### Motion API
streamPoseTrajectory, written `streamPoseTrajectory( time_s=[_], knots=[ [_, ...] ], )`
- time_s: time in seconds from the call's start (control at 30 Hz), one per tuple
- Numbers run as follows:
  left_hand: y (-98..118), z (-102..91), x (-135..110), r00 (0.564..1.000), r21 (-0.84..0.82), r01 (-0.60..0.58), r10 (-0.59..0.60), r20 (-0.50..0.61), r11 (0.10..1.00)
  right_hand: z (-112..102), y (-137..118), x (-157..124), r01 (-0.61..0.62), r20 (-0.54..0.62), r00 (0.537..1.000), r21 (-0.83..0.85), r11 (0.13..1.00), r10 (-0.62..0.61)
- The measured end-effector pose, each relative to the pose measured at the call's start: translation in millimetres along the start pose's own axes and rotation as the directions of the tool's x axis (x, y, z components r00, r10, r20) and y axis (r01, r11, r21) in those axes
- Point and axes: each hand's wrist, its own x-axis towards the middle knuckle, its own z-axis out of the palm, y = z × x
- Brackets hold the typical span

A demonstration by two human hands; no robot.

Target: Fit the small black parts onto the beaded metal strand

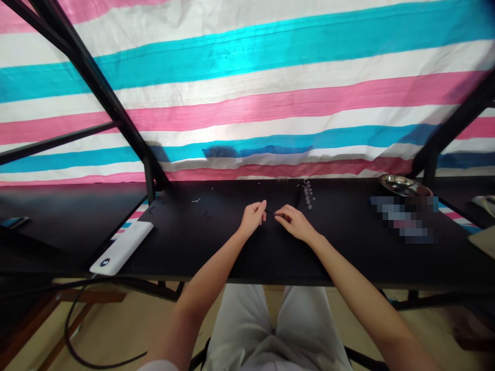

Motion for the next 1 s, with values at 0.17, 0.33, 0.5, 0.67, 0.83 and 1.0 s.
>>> streamPoseTrajectory(
  time_s=[0.17, 0.33, 0.5, 0.67, 0.83, 1.0],
  knots=[
    [4.7, 3.3, -4.2, 0.988, -0.005, 0.003, -0.002, 0.156, 1.0, 4.0, 4.7, -0.6, -0.005, 0.064, 0.998, -0.014, 1.0, 0.006],
    [1.7, 7.5, -4.7, 0.976, -0.055, -0.014, 0.026, 0.214, 0.998, 2.8, 0.3, -0.1, -0.033, 0.032, 0.999, -0.001, 0.999, 0.033],
    [1.5, 8.8, -4.6, 0.983, -0.043, -0.042, 0.049, 0.177, 0.998, -0.8, 0.1, 0.5, -0.083, 0.048, 0.995, 0.025, 0.996, 0.082],
    [0.4, 7.4, -1.2, 0.998, -0.126, -0.046, 0.051, 0.034, 0.991, -17.5, 14.6, -2.2, -0.217, 0.084, 0.973, 0.013, 0.976, 0.215],
    [-3.6, 7.7, 7.2, 0.998, -0.077, -0.012, 0.007, -0.06, 0.997, -45.0, 38.1, -11.7, -0.383, 0.044, 0.924, 0.049, 0.923, 0.381],
    [-2.8, 24.5, 16.0, 0.987, 0.156, -0.008, -0.018, 0.163, 0.988, -65.6, 46.2, -18.2, -0.548, -0.016, 0.836, 0.017, 0.836, 0.548]
  ],
)
